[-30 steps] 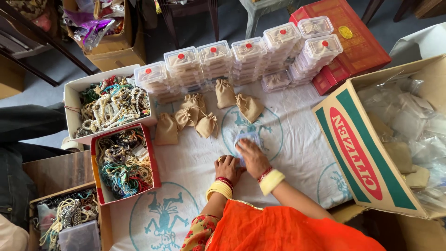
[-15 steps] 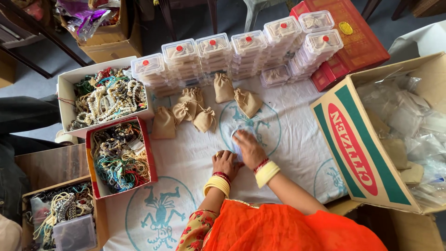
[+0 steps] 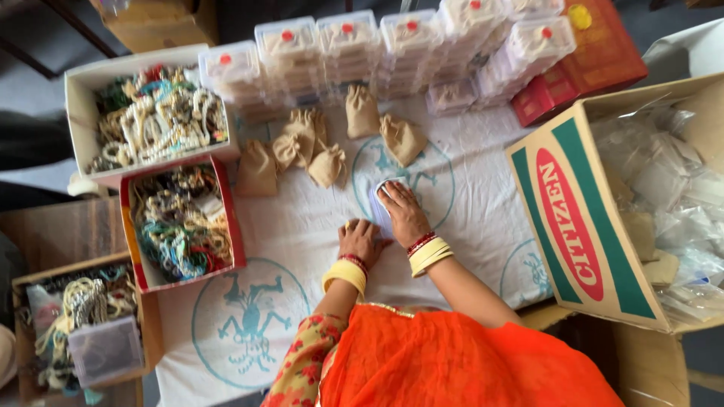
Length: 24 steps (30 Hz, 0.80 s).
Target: Sorting and packing jewelry into small plastic boxes and cloth pouches at a table.
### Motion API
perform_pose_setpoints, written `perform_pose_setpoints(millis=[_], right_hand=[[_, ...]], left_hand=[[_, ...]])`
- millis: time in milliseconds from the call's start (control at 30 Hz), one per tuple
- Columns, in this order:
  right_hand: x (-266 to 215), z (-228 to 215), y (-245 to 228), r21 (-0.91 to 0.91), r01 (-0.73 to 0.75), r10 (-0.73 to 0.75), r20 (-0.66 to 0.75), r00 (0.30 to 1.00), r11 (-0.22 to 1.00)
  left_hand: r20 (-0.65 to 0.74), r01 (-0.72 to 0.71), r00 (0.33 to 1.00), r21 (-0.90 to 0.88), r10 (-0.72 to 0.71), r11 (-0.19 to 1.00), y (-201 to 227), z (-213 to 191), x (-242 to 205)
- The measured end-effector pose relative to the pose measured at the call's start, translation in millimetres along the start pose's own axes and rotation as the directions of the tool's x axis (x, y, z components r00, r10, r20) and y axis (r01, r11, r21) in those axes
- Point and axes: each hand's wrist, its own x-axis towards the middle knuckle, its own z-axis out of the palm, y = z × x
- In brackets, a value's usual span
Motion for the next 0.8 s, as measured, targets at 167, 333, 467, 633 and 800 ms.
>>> perform_pose_setpoints(millis=[167, 333, 467, 633, 800], right_hand=[[-39, -26, -14, -0.007, 0.144, -0.142, 0.096, 0.985, 0.990], [-66, -46, -15, -0.005, 0.192, -0.191, 0.108, 0.976, 0.981], [-90, -37, 12, -0.007, 0.149, -0.149, 0.037, 0.988, 0.989], [-139, -12, 84, 0.800, -0.437, 0.460, 0.232, 0.857, 0.410], [-162, -39, 90, 0.746, 0.001, 0.504, 0.449, 0.738, -0.666]], left_hand=[[0.014, 0.013, 1.000, 0.013, -0.013, 1.000, -2, 5, -2], [0.015, -0.036, 0.999, 0.028, 0.035, 0.999, -4, 1, -2], [0.043, 0.005, 0.999, 0.011, -0.006, 1.000, -6, 3, 0], [-0.035, 0.047, 0.998, -0.094, -0.050, 0.994, 6, -6, -6], [-0.062, -0.174, 0.981, 0.132, 0.183, 0.976, 44, -4, 5]])
